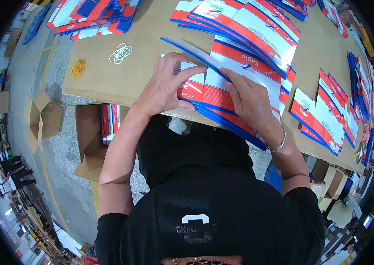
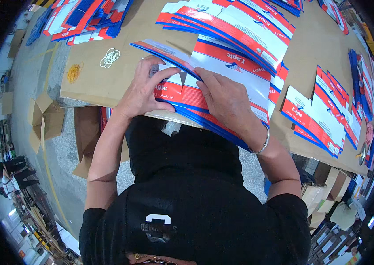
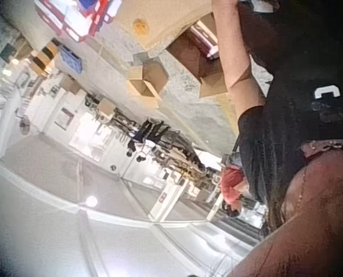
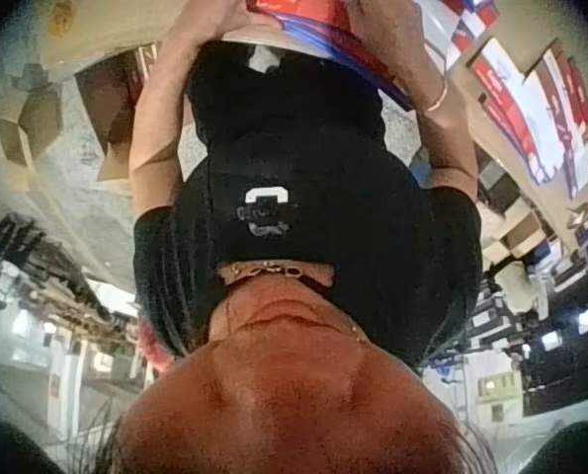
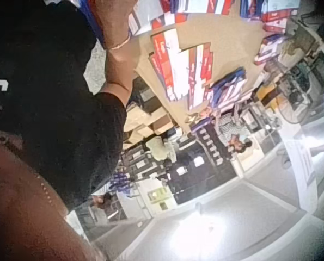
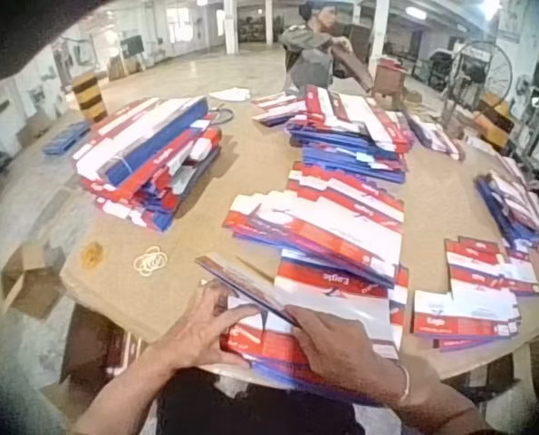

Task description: Organizing and packing cardboard sleeves into a box.

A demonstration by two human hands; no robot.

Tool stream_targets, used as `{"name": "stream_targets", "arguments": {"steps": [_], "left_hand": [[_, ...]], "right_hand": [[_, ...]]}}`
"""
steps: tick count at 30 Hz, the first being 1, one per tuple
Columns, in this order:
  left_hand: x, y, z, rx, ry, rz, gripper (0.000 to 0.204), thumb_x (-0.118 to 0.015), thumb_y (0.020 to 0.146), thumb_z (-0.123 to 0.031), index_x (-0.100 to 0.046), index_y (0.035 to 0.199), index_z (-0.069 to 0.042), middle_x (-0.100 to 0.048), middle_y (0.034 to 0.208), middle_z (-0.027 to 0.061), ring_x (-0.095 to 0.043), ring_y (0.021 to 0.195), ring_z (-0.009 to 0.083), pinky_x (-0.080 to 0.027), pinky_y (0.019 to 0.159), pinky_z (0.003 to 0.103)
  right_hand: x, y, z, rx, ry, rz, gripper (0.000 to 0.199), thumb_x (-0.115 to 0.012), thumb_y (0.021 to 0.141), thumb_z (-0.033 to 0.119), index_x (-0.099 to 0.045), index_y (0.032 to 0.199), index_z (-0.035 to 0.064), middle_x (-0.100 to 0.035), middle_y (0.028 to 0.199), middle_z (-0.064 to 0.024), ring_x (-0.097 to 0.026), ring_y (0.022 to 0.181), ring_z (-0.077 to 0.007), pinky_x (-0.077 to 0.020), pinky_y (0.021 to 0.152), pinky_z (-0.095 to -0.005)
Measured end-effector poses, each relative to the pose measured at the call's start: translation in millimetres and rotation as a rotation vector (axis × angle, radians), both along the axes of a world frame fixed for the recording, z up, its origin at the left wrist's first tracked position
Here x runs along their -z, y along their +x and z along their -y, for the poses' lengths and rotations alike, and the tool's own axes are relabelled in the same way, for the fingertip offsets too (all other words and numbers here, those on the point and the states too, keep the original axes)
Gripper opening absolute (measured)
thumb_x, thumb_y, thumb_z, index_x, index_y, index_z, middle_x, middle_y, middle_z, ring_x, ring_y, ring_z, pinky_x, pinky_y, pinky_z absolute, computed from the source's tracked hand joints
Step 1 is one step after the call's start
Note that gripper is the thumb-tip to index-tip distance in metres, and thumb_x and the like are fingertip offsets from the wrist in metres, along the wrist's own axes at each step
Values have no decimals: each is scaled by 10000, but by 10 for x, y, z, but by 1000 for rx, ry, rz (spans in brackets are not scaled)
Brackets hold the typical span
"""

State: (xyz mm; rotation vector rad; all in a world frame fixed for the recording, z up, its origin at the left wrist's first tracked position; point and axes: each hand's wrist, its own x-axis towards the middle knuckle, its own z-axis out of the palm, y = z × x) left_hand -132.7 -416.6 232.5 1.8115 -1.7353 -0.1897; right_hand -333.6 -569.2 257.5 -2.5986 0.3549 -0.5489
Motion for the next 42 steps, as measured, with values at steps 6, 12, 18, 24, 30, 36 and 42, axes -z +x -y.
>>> {"name": "stream_targets", "arguments": {"steps": [6, 12, 18, 24, 30, 36, 42], "left_hand": [[87, -1, -40, 9, -101, 12, 900, -892, 460, -426, -594, 1293, -260, -438, 1162, 103, -433, 1149, 329, -386, 988, 461], [171, 14, -96, 21, -169, 51, 882, -875, 495, -461, -592, 1299, -235, -438, 1141, 97, -445, 1153, 337, -335, 1045, 547], [201, 16, -112, 21, -207, 82, 815, -871, 535, -466, -605, 1264, -217, -431, 1125, 89, -453, 1145, 331, -289, 1084, 621], [304, 44, -137, 16, -225, 108, 733, -888, 545, -468, -599, 1153, -178, -421, 1117, 93, -466, 1160, 346, -277, 1091, 648], [342, 32, -137, 15, -282, 81, 756, -898, 530, -469, -568, 1119, -129, -429, 1137, 105, -475, 1192, 366, -250, 1086, 670], [-139, -67, -17, 57, 31, 231, 716, -882, 536, -386, -600, 1158, -170, -482, 1170, 52, -474, 1209, 309, -159, 1120, 664], [-398, -189, 150, 108, 262, 389, 670, -875, 553, -272, -643, 1180, -224, -522, 1233, 40, -427, 1260, 277, -162, 1127, 665]], "right_hand": [[-12, -1, 9, -6, 1, 37, 283, -568, 977, 146, -615, 1241, 56, -714, 990, -191, -718, 774, -303, -575, 628, -358], [-6, -5, 7, -11, 3, 44, 281, -571, 974, 146, -618, 1237, 58, -712, 997, -199, -721, 796, -305, -576, 629, -360], [-9, -6, 11, -12, 17, 34, 290, -580, 968, 149, -615, 1239, 51, -712, 1010, -200, -721, 797, -305, -575, 623, -352], [-18, -8, 7, -3, 23, 14, 307, -593, 960, 155, -607, 1252, 60, -712, 1021, -193, -720, 830, -305, -577, 645, -355], [21, -17, -9, 6, -19, 32, 297, -596, 955, 143, -609, 1243, 71, -712, 1020, -187, -715, 844, -301, -575, 656, -362], [35, -4, 6, -9, -17, 76, 293, -605, 948, 140, -609, 1231, 66, -711, 989, -181, -709, 814, -303, -569, 647, -360], [27, -6, 17, -2, -10, 23, 307, -600, 954, 203, -596, 1208, 29, -702, 1052, -181, -708, 855, -317, -569, 644, -386]]}}
